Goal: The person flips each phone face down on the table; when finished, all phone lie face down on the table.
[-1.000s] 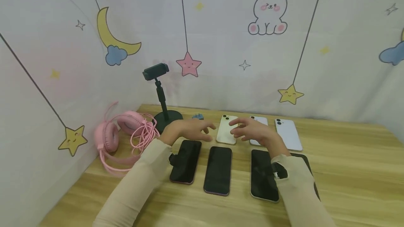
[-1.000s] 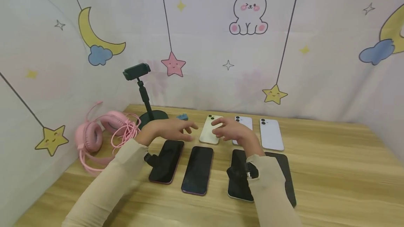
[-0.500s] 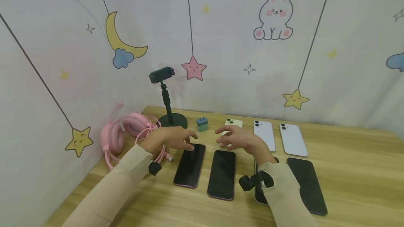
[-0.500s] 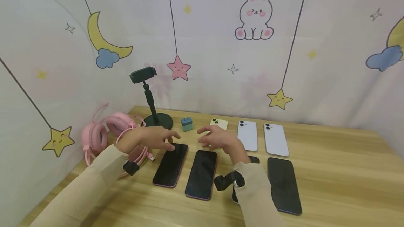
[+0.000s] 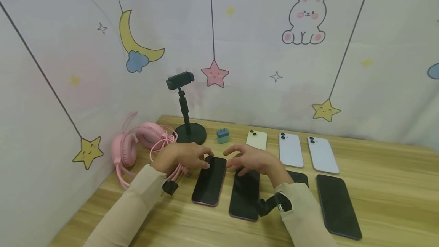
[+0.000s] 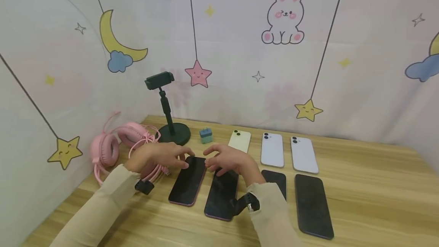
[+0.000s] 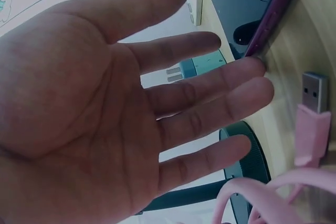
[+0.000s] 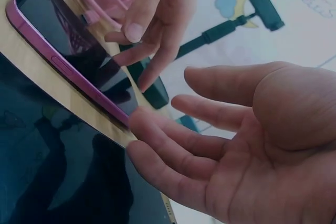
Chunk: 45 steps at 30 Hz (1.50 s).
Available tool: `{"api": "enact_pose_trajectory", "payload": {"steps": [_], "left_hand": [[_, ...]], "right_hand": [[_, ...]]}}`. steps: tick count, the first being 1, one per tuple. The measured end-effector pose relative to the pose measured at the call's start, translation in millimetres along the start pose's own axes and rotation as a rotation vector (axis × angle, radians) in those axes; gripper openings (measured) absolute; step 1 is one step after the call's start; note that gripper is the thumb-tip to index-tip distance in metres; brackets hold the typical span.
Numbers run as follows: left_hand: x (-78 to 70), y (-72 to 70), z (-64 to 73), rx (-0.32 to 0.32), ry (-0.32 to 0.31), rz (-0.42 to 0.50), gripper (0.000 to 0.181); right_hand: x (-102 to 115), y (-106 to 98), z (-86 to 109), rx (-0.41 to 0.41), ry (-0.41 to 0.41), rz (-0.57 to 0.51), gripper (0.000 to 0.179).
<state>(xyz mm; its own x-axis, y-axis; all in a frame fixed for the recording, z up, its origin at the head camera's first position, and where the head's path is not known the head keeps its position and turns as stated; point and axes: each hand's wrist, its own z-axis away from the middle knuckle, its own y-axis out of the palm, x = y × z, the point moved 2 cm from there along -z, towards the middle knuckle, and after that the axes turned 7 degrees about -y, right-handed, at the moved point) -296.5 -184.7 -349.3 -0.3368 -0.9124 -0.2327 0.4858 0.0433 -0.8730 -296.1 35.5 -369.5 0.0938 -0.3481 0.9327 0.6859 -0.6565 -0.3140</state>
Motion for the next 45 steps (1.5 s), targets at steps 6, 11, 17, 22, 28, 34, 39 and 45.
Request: {"api": "enact_pose_trajectory", "payload": {"steps": [6,11,17,22,28,34,39,45], "left_hand": [[-7.1,-0.5,0.2,0.011,0.013,-0.013,0.041],[-10.7,0.2,1.5,0.046,0.005,-0.001,0.042],[-16.5,3.9,3.4,0.034,0.023,-0.069,0.045],[-21.2,6.5,3.5,0.030,0.027,-0.096,0.048],[-24.4,8.7,3.3,0.011,0.017,-0.112,0.050],[-25.6,8.8,5.9,-0.008,0.008,-0.098,0.053],[-27.0,8.9,8.3,-0.033,0.021,-0.074,0.064],[-30.1,10.5,5.5,-0.056,0.013,-0.041,0.070]], "right_hand": [[-3.8,2.0,1.3,0.019,0.036,-0.058,0.041],[-6.8,5.6,1.5,0.026,0.056,-0.097,0.040],[-8.6,14.9,-2.6,0.011,0.092,-0.134,0.040],[-10.2,19.6,-4.6,-0.005,0.112,-0.163,0.044],[-10.3,19.6,-5.0,-0.009,0.102,-0.203,0.047],[-6.8,18.8,-6.2,-0.019,0.092,-0.227,0.047],[-2.7,17.6,-6.8,-0.027,0.072,-0.254,0.049],[0.9,15.8,-4.1,-0.028,0.040,-0.266,0.061]]}}
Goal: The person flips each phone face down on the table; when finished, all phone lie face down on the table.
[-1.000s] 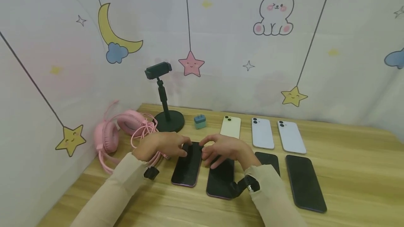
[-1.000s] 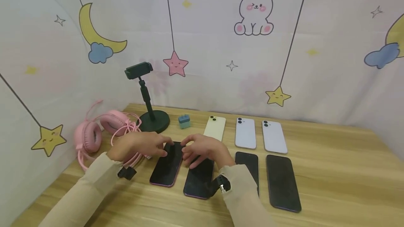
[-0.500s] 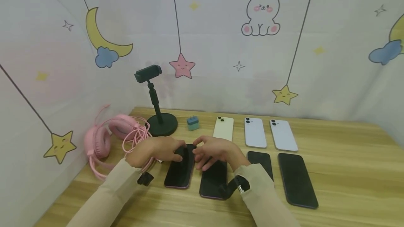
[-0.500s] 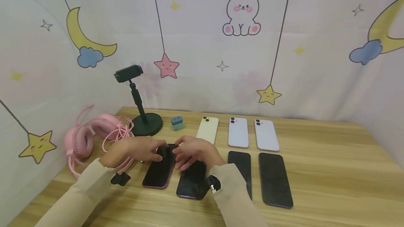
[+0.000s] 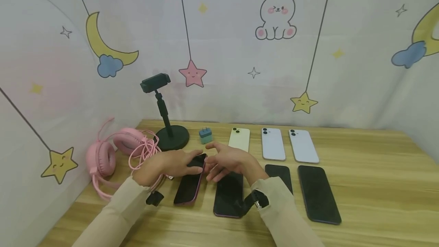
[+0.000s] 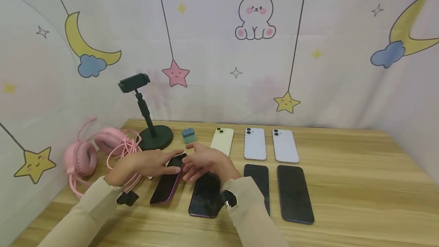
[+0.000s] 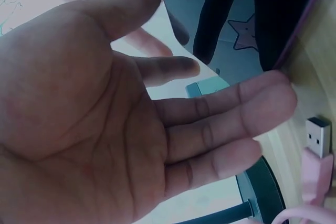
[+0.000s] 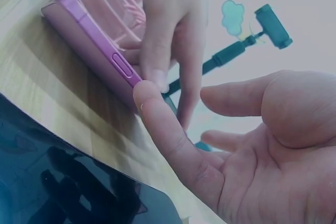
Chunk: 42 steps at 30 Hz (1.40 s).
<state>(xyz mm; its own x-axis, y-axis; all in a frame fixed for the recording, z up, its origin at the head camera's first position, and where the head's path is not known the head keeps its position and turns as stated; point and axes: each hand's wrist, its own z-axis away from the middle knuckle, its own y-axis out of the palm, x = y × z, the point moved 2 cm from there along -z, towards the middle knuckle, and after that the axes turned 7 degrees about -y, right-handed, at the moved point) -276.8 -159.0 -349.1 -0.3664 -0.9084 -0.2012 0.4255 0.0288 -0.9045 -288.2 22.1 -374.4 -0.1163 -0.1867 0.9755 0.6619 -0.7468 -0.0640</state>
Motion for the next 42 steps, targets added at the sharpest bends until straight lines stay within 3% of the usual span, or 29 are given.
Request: {"api": "enact_pose_trajectory", "payload": {"steps": [18,24,31,35,42], "left_hand": [[-2.7,-5.2,0.1,-0.069,0.030,0.019,0.073],[0.6,-3.4,-1.8,-0.021,0.030,0.168,0.071],[6.5,-5.6,-0.2,-0.025,0.103,0.269,0.065],[8.1,-9.7,0.1,0.009,0.074,0.322,0.068],[14.4,-17.7,7.4,-0.004,0.055,0.301,0.064]], "right_hand": [[4.5,6.4,-2.6,-0.025,-0.073,0.002,0.074],[4.3,7.4,-3.6,-0.045,-0.072,0.001,0.068],[1.6,8.7,-5.3,-0.028,-0.054,0.003,0.066],[0.0,8.1,-6.0,-0.009,-0.034,0.004,0.071],[-3.2,10.1,-6.7,0.012,-0.026,0.026,0.072]]}}
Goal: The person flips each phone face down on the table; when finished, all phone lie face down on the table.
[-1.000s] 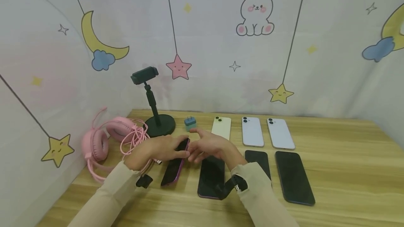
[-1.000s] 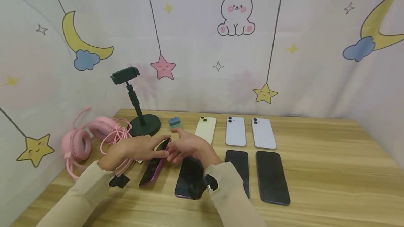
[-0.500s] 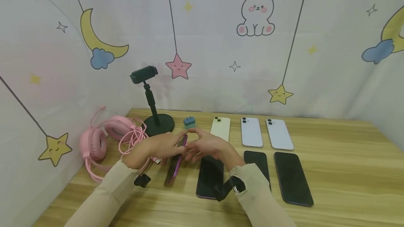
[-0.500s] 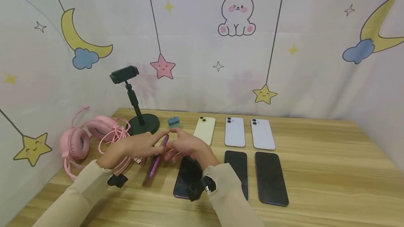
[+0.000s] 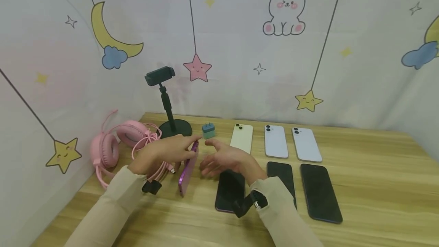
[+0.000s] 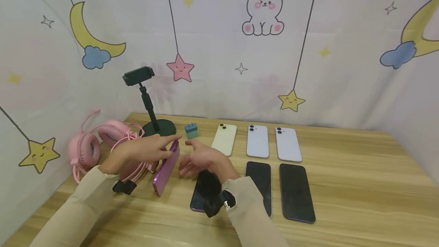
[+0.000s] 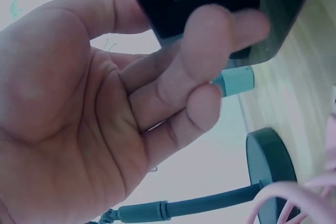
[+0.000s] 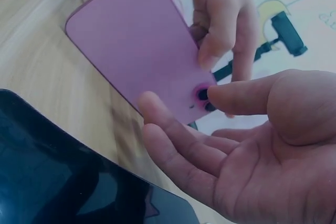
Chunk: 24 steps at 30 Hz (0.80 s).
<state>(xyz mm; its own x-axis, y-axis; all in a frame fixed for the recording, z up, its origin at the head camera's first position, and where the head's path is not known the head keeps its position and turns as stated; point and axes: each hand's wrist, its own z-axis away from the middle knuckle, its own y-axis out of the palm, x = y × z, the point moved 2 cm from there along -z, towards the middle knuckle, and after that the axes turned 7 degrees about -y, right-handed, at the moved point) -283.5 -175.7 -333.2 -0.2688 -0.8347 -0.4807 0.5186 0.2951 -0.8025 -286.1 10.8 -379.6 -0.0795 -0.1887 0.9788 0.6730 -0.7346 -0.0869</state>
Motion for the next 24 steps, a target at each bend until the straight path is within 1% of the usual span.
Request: {"api": "enact_pose_trajectory", "payload": {"steps": [4,7,10,14,17,21,24], "left_hand": [[2.6,-5.0,4.3,-0.016,-0.009,-0.052,0.062],[3.8,-7.2,7.2,-0.021,-0.018,-0.073,0.061],[3.8,-8.0,8.8,-0.012,-0.023,-0.078,0.060],[2.8,-8.3,9.0,-0.006,-0.013,-0.092,0.060],[2.9,-9.1,9.3,-0.007,-0.025,-0.114,0.060],[3.4,-9.7,10.0,0.010,-0.047,-0.101,0.060],[3.9,-9.1,9.8,0.025,-0.045,-0.079,0.060]], "right_hand": [[-0.5,3.9,0.3,0.011,0.026,0.014,0.073],[-0.9,6.2,0.0,0.012,0.038,0.018,0.073],[-1.5,6.9,-0.2,0.012,0.039,0.023,0.072],[-1.9,6.5,-0.1,0.014,0.035,0.028,0.069],[-1.2,6.4,0.2,0.018,0.027,0.036,0.066],[-1.4,6.9,-0.5,0.022,0.018,0.039,0.063],[-2.7,7.5,-1.7,0.025,0.020,0.038,0.062]]}}
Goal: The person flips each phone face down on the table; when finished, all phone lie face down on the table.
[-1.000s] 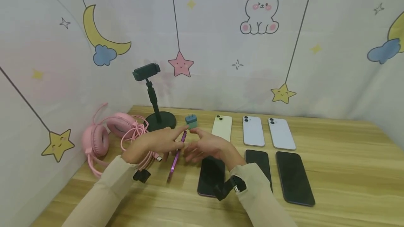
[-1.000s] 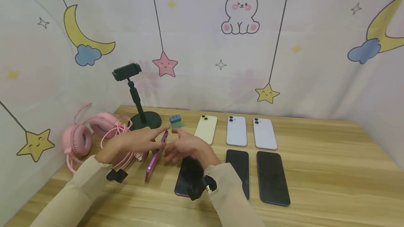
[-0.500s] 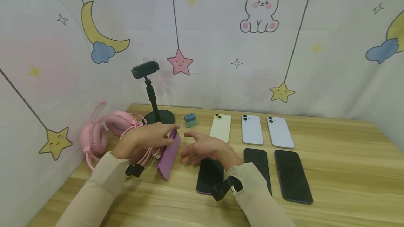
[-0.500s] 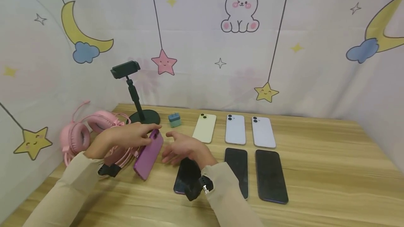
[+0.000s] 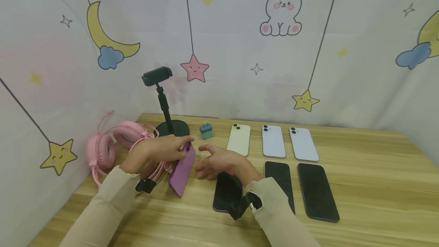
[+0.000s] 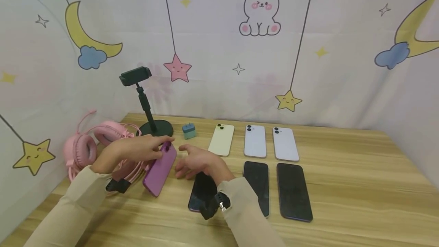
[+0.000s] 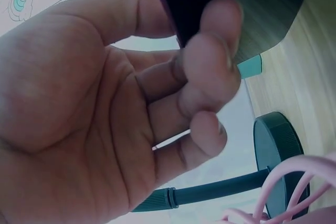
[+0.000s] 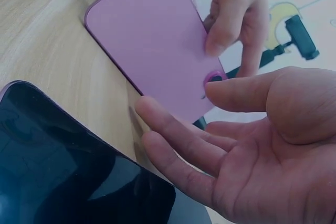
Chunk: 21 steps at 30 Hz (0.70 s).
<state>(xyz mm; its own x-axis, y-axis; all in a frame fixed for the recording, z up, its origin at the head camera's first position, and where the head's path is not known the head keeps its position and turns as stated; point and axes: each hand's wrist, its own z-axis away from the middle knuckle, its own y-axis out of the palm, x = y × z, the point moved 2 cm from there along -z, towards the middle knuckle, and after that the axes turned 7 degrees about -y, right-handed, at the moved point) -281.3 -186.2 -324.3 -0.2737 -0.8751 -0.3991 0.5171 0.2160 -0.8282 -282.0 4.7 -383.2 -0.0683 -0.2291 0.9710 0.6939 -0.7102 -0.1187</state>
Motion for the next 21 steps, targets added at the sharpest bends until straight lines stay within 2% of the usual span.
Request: {"api": "enact_pose_trajectory", "payload": {"steps": [5,13,21], "left_hand": [[0.1,0.7,-1.8,0.008,0.001,-0.016,0.061],[3.3,4.5,-6.4,0.011,-0.001,-0.120,0.068],[3.6,9.6,-9.7,0.023,-0.052,-0.100,0.075]], "right_hand": [[-1.7,0.0,-1.4,-0.004,0.001,0.001,0.062],[-1.3,0.7,-1.4,-0.020,0.015,0.007,0.063],[0.1,-4.6,0.5,-0.041,0.011,0.010,0.063]]}}
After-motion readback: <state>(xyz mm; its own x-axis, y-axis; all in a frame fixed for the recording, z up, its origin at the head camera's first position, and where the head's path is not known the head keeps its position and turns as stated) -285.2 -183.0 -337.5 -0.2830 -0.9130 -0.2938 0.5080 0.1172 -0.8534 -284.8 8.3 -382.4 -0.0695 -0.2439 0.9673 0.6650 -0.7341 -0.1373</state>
